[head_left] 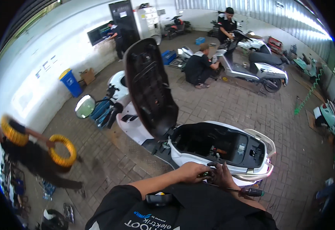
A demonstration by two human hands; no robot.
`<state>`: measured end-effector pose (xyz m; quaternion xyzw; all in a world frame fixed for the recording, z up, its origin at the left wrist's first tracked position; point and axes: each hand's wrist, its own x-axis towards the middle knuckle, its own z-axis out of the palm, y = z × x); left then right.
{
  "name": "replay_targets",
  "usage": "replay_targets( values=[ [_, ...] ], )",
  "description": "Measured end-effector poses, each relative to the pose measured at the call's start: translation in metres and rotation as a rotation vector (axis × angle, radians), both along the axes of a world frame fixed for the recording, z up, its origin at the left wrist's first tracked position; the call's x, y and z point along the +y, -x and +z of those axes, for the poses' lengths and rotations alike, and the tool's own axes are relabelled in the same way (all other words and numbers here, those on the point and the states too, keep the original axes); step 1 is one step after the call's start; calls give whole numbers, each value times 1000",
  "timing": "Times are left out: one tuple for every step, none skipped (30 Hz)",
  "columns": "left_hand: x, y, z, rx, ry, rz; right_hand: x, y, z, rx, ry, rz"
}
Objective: The person places a brown seat onto the frame of a white electric scooter, opens the compartment, and uses a screwdriver to secure internal electrical connections and wiring.
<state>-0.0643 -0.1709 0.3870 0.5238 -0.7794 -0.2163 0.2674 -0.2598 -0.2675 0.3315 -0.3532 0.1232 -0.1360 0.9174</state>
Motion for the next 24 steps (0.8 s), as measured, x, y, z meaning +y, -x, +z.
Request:
replay_targets(
  values=[
    [-7, 9, 1, 33, 48, 2, -5, 5, -23, 148, 587, -30],
    [-14, 14, 0, 45, 43, -27, -6, 8, -18, 150, 374, -22],
    [-24, 17, 0, 49, 119, -122, -5, 11, -12, 153, 146, -33],
    [-34, 21, 0, 59, 200, -216, -5, 14, -5, 162, -69, -63],
    [-44, 25, -1, 61, 216, -279, -5, 16, -2, 190, -47, -157],
    [-53, 30, -2, 82, 213, -311, -5, 23, -4, 220, -24, -250],
    [-61, 34, -2, 45, 242, -333, -8, 31, -9, 317, 502, -226],
    [-68, 37, -2, 5, 274, -354, -11, 36, -9, 456, 1020, -265],
    [-72, 39, -1, -16, 265, -368, -13, 41, -7, 536, 1195, -268],
    [-79, 39, -3, -9, 269, -393, -16, 39, -8, 606, 1358, -288],
    [-86, 39, -7, -61, 280, -400, -18, 38, -9, 685, 1517, -309],
    [-92, 37, -11, -116, 292, -404, -22, 37, -26, 703, 1514, -325],
    [-98, 34, -15, -114, 298, -427, -25, 31, -35, 594, 1250, -377],
    [-104, 33, -18, -111, 278, -426, -28, 26, -43, 559, 1100, -401],
    [-111, 27, -21, -109, 258, -422, -32, 21, -49, 517, 949, -431],
    [-116, 22, -23, -106, 258, -442, -34, 16, -49, 477, 801, -467],
    [-122, 14, -24, -117, 259, -441, -38, 9, -56, 452, 788, -504],
    [-128, 6, -24, -130, 260, -439, -42, -1, -59, 430, 749, -533],
    [-134, 1, -23, -123, 263, -472, -45, -7, -60, 416, 708, -570],
    [-139, -10, -19, -121, 241, -451, -48, -18, -51, 396, 670, -602],
    [-143, -22, -15, -122, 220, -433, -49, -30, -41, 270, 254, -607],
    [-151, -28, -11, -112, 237, -493, -50, -40, -26, 127, -146, -623],
    [-156, -35, -10, -140, 224, -481, -50, -55, -23, 128, -181, -698],
    [-161, -42, -10, -166, 215, -479, -52, -62, -17, 125, -168, -684]
  ],
)
